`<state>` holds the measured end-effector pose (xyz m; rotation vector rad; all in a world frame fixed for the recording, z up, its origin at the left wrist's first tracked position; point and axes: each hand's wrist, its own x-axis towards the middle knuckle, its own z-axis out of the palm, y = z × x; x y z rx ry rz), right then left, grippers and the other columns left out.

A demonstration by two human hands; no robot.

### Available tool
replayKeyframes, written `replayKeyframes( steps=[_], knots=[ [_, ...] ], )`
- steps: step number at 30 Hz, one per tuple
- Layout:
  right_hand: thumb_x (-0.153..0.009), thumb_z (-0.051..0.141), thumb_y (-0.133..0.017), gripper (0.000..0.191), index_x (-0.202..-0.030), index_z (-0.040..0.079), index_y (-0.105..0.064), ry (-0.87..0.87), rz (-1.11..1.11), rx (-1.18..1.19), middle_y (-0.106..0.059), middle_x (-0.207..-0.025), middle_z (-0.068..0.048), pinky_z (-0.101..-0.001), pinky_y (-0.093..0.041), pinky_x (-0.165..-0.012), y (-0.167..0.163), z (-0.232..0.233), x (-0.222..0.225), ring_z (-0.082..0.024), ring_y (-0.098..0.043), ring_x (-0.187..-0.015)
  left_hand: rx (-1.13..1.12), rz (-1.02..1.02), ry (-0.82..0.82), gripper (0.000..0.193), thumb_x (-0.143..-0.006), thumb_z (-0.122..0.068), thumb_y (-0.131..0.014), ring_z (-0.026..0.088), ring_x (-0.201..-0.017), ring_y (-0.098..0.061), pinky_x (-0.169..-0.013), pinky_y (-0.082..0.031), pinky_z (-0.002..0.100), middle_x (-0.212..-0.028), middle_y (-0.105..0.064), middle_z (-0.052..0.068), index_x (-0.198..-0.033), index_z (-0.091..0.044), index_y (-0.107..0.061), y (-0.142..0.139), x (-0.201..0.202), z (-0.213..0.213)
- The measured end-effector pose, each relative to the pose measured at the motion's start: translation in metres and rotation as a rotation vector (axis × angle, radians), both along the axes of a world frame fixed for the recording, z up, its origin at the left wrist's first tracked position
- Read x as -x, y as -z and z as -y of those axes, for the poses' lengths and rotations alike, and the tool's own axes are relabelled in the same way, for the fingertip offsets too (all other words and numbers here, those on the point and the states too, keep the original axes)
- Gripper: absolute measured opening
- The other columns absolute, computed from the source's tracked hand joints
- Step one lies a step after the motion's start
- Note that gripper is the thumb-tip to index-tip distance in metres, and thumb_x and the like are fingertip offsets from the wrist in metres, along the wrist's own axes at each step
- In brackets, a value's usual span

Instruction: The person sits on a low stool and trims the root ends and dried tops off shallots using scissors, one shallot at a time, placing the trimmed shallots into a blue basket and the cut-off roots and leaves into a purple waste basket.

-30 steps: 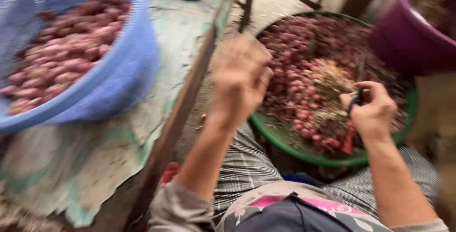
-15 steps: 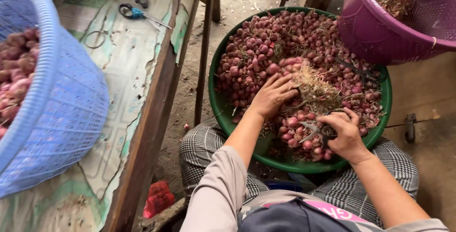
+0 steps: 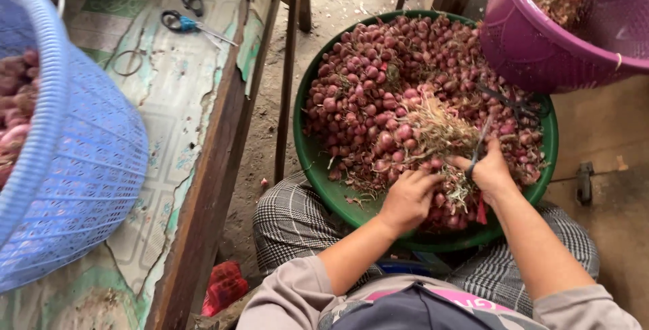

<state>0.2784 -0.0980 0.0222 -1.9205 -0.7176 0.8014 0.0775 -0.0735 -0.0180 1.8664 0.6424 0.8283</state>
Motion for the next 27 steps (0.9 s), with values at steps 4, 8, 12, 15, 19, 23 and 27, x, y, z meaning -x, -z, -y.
replayKeyframes(
  steps=[4,8,12,15,19,23,27],
  knots=[
    [-0.076,0.004,-0.079,0.075,-0.140,0.001,-0.039,-0.009,-0.172,-0.132,-0.065,-0.124,-0.013,-0.0361,-0.054,-0.094,-0.004,0.006,0.007,-0.023,-0.067,-0.109,0.028,-0.021,-0.083,0.034,-0.094,-0.019,-0.068,0.030,-0.112,-0.065,-0.097,-0.055,0.044,-0.119,-0.069,0.006,-0.127,-0.014,-0.069,0.004,-0.001,-0.036],
    [-0.077,0.003,-0.076,0.068,-0.137,0.004,-0.043,0.015,-0.232,-0.218,-0.066,-0.122,-0.009,-0.0344,-0.056,-0.088,-0.013,0.011,0.023,-0.021,-0.067,-0.105,-0.256,-0.181,-0.113,0.053,-0.069,-0.025,-0.081,0.037,-0.112,-0.055,-0.092,-0.044,0.049,-0.117,-0.060,0.015,-0.120,-0.012,-0.072,-0.013,0.002,-0.039],
    [-0.082,0.009,-0.067,0.046,-0.128,0.004,-0.060,0.086,-0.549,-0.348,-0.071,-0.109,-0.007,-0.0343,-0.057,-0.079,-0.014,0.012,0.032,-0.022,-0.069,-0.093,-0.327,-0.094,-0.126,0.046,-0.087,-0.018,-0.066,0.032,-0.122,-0.056,-0.099,-0.044,0.046,-0.129,-0.061,0.009,-0.133,-0.022,-0.071,-0.046,-0.005,-0.003],
    [-0.097,0.034,-0.068,0.038,-0.118,0.002,-0.069,-0.192,-1.038,-0.323,-0.075,-0.096,-0.013,-0.0435,-0.060,-0.062,-0.008,0.022,0.033,-0.031,-0.073,-0.078,-0.342,-0.158,-0.132,0.045,-0.091,-0.019,-0.065,0.033,-0.124,-0.055,-0.101,-0.042,0.048,-0.133,-0.061,0.009,-0.135,-0.017,-0.067,-0.060,0.003,0.024],
    [-0.090,0.010,-0.071,0.034,-0.122,0.002,-0.066,0.035,-0.350,-0.319,-0.073,-0.110,-0.005,-0.0306,-0.057,-0.079,0.002,-0.002,0.042,-0.016,-0.070,-0.094,-0.401,-0.138,-0.081,0.047,-0.090,-0.017,-0.068,0.036,-0.121,-0.054,-0.098,-0.044,0.049,-0.144,-0.056,0.016,-0.137,-0.011,-0.063,-0.059,0.014,0.016],
    [-0.084,0.006,-0.077,0.044,-0.125,0.004,-0.060,0.063,-0.114,-0.354,-0.071,-0.111,-0.007,-0.0315,-0.057,-0.083,0.002,0.015,0.031,-0.017,-0.069,-0.096,-0.170,-0.022,0.094,0.045,-0.083,-0.012,-0.073,0.031,-0.120,-0.062,-0.100,-0.054,0.043,-0.133,-0.062,0.012,-0.127,-0.013,-0.065,-0.049,0.025,-0.003],
    [-0.090,0.010,-0.078,0.044,-0.127,0.004,-0.055,0.015,0.100,-0.543,-0.071,-0.113,-0.007,-0.0296,-0.058,-0.091,-0.021,0.037,0.034,-0.015,-0.069,-0.102,-0.497,-0.139,-0.175,0.033,-0.079,-0.001,-0.068,0.034,-0.113,-0.061,-0.091,-0.054,0.044,-0.121,-0.063,0.010,-0.110,-0.010,-0.068,-0.034,0.043,-0.056]
  ],
)
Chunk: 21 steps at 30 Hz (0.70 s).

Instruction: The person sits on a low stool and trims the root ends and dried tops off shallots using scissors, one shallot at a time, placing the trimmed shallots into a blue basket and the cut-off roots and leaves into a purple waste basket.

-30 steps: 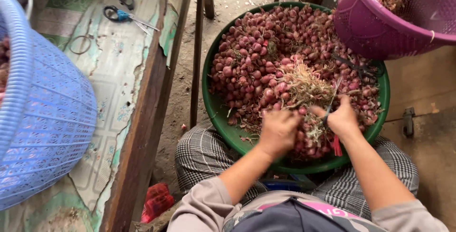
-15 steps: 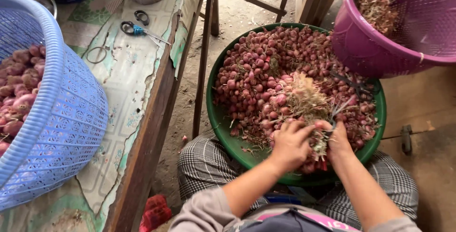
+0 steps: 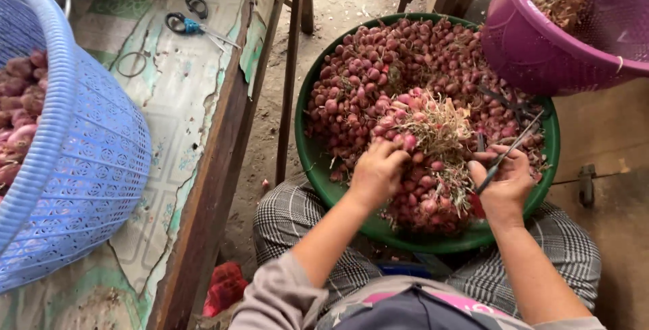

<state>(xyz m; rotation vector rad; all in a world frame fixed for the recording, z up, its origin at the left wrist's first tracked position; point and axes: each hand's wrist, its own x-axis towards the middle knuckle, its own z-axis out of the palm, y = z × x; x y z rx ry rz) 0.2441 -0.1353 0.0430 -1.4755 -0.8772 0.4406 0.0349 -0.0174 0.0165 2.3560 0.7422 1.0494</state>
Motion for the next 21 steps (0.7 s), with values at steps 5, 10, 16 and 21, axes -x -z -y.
replayKeyframes(
  steps=[5,10,16,21],
  knots=[
    [-0.072,0.006,-0.083,0.049,-0.117,0.005,-0.065,-0.258,0.618,0.069,-0.071,-0.110,-0.013,-0.0368,-0.055,-0.089,-0.021,-0.017,0.028,-0.026,-0.069,-0.099,-0.114,-0.076,0.036,0.031,-0.078,-0.006,-0.072,0.033,-0.115,-0.061,-0.092,-0.054,0.042,-0.124,-0.062,0.007,-0.106,-0.017,-0.070,0.012,-0.025,-0.051],
    [-0.054,0.006,-0.085,0.059,-0.111,0.010,-0.068,-0.513,0.739,-0.022,-0.070,-0.092,-0.010,-0.0433,-0.053,-0.082,-0.014,-0.007,0.028,-0.034,-0.067,-0.087,-0.150,-0.059,0.120,0.044,-0.073,-0.011,-0.078,0.031,-0.118,-0.060,-0.094,-0.052,0.041,-0.131,-0.060,0.008,-0.115,-0.022,-0.071,0.020,-0.035,-0.073],
    [-0.071,-0.008,-0.076,0.054,-0.121,0.007,-0.064,-0.516,0.354,0.100,-0.070,-0.112,-0.013,-0.0331,-0.059,-0.080,0.008,0.020,0.008,-0.022,-0.071,-0.094,-0.010,-0.072,0.075,0.041,-0.072,-0.012,-0.083,0.031,-0.115,-0.060,-0.093,-0.052,0.042,-0.134,-0.060,0.009,-0.110,-0.019,-0.070,0.019,-0.041,-0.062],
    [-0.081,-0.002,-0.077,0.063,-0.130,0.007,-0.039,-0.309,-0.046,0.002,-0.070,-0.119,-0.014,-0.0267,-0.059,-0.081,0.019,0.041,-0.018,-0.017,-0.067,-0.103,0.032,0.076,-0.046,0.034,-0.080,-0.004,-0.078,0.030,-0.118,-0.060,-0.098,-0.052,0.042,-0.124,-0.063,0.007,-0.111,-0.015,-0.073,0.007,-0.014,-0.037]
  ],
)
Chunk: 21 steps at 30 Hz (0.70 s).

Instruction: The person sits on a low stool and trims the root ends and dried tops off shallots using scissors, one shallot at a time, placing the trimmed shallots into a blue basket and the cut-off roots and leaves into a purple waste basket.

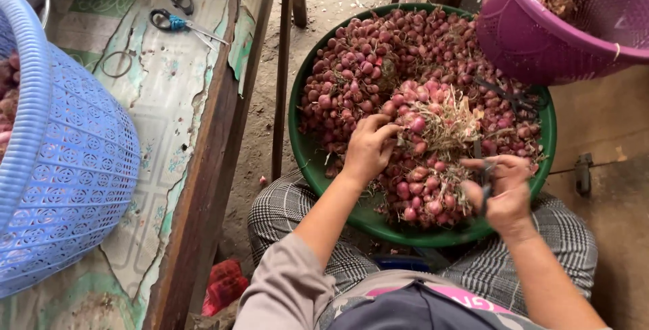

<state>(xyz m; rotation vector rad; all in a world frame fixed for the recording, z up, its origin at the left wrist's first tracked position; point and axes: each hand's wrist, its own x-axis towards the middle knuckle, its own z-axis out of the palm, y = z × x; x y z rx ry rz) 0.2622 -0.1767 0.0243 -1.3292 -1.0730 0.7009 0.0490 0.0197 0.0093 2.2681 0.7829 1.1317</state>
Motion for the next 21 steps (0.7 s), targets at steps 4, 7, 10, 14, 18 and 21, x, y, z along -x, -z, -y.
replayKeyframes(
  steps=[4,7,10,14,18,21],
  knots=[
    [-0.086,0.002,-0.079,0.053,-0.125,0.002,-0.043,0.045,-0.013,0.076,-0.071,-0.107,-0.016,-0.0265,-0.057,-0.082,0.002,0.013,-0.018,-0.016,-0.070,-0.096,0.073,-0.107,0.069,0.019,-0.087,-0.014,-0.078,0.028,-0.110,-0.063,-0.095,-0.054,0.042,-0.112,-0.066,0.006,-0.103,-0.011,-0.070,-0.006,-0.006,0.033],
    [-0.079,0.003,-0.083,0.050,-0.116,0.001,-0.051,0.075,0.030,0.311,-0.069,-0.093,-0.015,-0.0272,-0.055,-0.065,0.001,0.014,-0.018,-0.016,-0.066,-0.079,0.144,-0.267,0.173,0.025,-0.088,-0.020,-0.076,0.032,-0.108,-0.063,-0.092,-0.053,0.044,-0.111,-0.066,0.011,-0.109,-0.009,-0.068,-0.006,-0.019,0.049],
    [-0.077,0.012,-0.082,0.040,-0.106,0.001,-0.057,-0.007,-0.121,0.549,-0.071,-0.076,-0.014,-0.0275,-0.052,-0.054,-0.004,0.017,-0.015,-0.017,-0.067,-0.063,0.243,-0.288,0.241,0.037,-0.083,-0.022,-0.075,0.036,-0.109,-0.062,-0.089,-0.051,0.045,-0.117,-0.066,0.015,-0.114,-0.005,-0.064,-0.003,-0.022,0.049],
    [-0.075,0.022,-0.081,0.040,-0.101,0.002,-0.058,-0.124,-0.227,0.833,-0.072,-0.064,-0.013,-0.0280,-0.047,-0.044,-0.005,0.035,-0.013,-0.018,-0.066,-0.053,0.441,-0.274,0.221,0.051,-0.087,-0.022,-0.072,0.035,-0.106,-0.064,-0.093,-0.052,0.045,-0.112,-0.065,0.016,-0.133,-0.006,-0.057,0.001,-0.021,0.048],
    [-0.075,0.028,-0.083,0.043,-0.099,0.002,-0.058,-0.154,-0.313,0.947,-0.071,-0.065,-0.011,-0.0253,-0.041,-0.042,0.004,0.053,-0.005,-0.015,-0.063,-0.053,0.410,-0.259,0.257,0.036,-0.084,-0.021,-0.074,0.037,-0.104,-0.064,-0.090,-0.052,0.045,-0.108,-0.069,0.017,-0.114,-0.005,-0.063,0.001,-0.025,0.048],
    [-0.074,0.030,-0.083,0.044,-0.099,0.002,-0.058,-0.139,-0.358,0.938,-0.071,-0.064,-0.010,-0.0247,-0.040,-0.041,0.009,0.054,-0.003,-0.014,-0.062,-0.052,0.470,-0.223,0.310,0.034,-0.082,-0.020,-0.073,0.035,-0.096,-0.069,-0.085,-0.054,0.043,-0.099,-0.071,0.018,-0.110,-0.005,-0.063,-0.001,-0.025,0.043]
  ],
)
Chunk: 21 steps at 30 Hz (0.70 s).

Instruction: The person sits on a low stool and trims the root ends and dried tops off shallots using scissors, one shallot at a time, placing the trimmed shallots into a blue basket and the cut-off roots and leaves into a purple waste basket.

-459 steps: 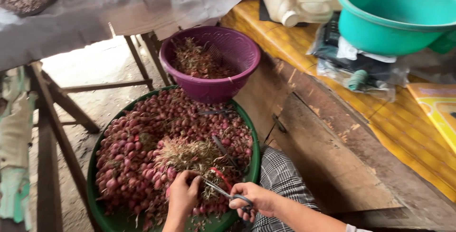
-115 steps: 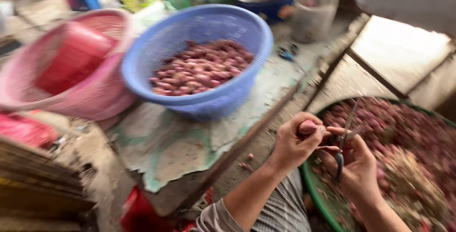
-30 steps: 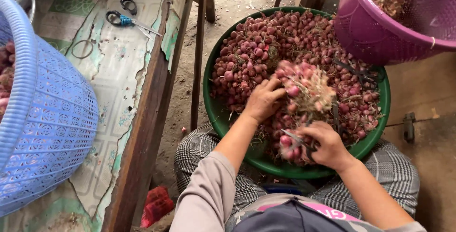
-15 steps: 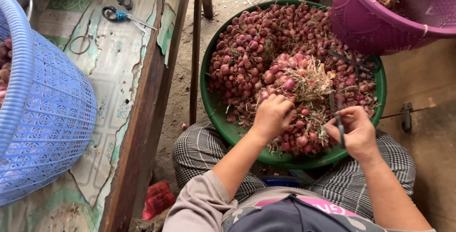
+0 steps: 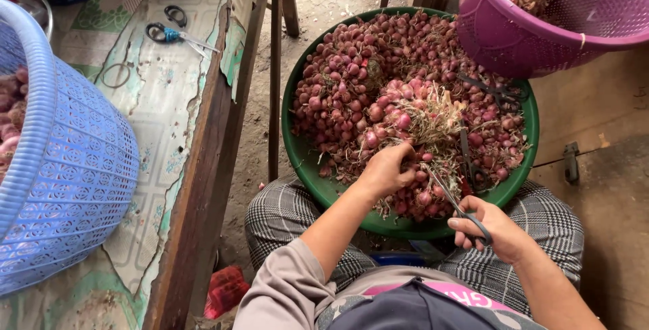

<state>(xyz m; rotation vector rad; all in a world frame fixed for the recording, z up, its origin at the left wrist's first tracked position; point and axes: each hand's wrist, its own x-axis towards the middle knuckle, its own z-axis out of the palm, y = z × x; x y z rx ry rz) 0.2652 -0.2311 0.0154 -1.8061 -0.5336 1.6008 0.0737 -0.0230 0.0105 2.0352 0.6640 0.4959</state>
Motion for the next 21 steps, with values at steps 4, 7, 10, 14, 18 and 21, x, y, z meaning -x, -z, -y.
replayKeyframes(
  steps=[4,7,10,14,18,21],
  knots=[
    [-0.075,0.030,-0.083,0.044,-0.098,0.002,-0.059,-0.001,-0.002,-0.013,-0.070,-0.064,-0.010,-0.0237,-0.040,-0.041,-0.002,-0.005,0.000,-0.013,-0.061,-0.051,0.205,0.043,-0.145,0.020,-0.096,-0.023,-0.066,0.031,-0.090,-0.072,-0.084,-0.055,0.040,-0.096,-0.074,0.016,-0.109,-0.007,-0.066,0.000,-0.008,0.002],
    [-0.076,0.027,-0.083,0.045,-0.101,0.001,-0.058,0.015,-0.048,-0.001,-0.069,-0.063,-0.011,-0.0238,-0.039,-0.039,-0.004,-0.011,0.004,-0.013,-0.060,-0.049,0.324,0.097,-0.195,0.023,-0.098,-0.025,-0.066,0.026,-0.088,-0.072,-0.082,-0.055,0.037,-0.095,-0.074,0.016,-0.109,-0.005,-0.062,0.006,-0.014,0.002],
    [-0.077,0.028,-0.079,0.046,-0.114,0.006,-0.064,0.052,-0.084,-0.065,-0.066,-0.061,-0.008,-0.0220,-0.038,-0.038,-0.004,-0.025,0.012,-0.012,-0.058,-0.046,0.372,0.132,-0.193,0.024,-0.099,-0.022,-0.065,0.021,-0.089,-0.071,-0.082,-0.056,0.035,-0.095,-0.073,0.014,-0.108,-0.002,-0.056,0.015,-0.015,0.001],
    [-0.081,0.026,-0.077,0.044,-0.115,0.002,-0.063,0.080,-0.094,-0.088,-0.065,-0.063,-0.006,-0.0210,-0.036,-0.037,0.000,-0.050,0.018,-0.010,-0.056,-0.045,0.513,0.200,-0.129,0.017,-0.103,-0.016,-0.060,0.014,-0.094,-0.072,-0.083,-0.057,0.032,-0.099,-0.075,0.009,-0.106,-0.001,-0.054,0.026,-0.010,0.006],
    [-0.080,0.025,-0.079,0.043,-0.114,0.002,-0.065,0.114,-0.093,-0.140,-0.063,-0.064,-0.003,-0.0201,-0.034,-0.036,0.002,-0.054,0.020,-0.008,-0.054,-0.046,0.533,0.212,-0.119,0.013,-0.105,-0.013,-0.056,0.013,-0.096,-0.071,-0.085,-0.057,0.031,-0.101,-0.074,0.008,-0.108,-0.002,-0.052,0.036,-0.011,0.007],
    [-0.079,0.023,-0.082,0.044,-0.113,0.001,-0.065,0.128,-0.064,-0.195,-0.062,-0.068,-0.001,-0.0199,-0.036,-0.038,0.003,-0.048,0.023,-0.008,-0.054,-0.047,0.533,0.257,-0.096,0.020,-0.104,-0.011,-0.055,0.014,-0.096,-0.068,-0.088,-0.054,0.029,-0.102,-0.072,0.010,-0.122,-0.006,-0.051,0.044,-0.011,0.007]
  ],
)
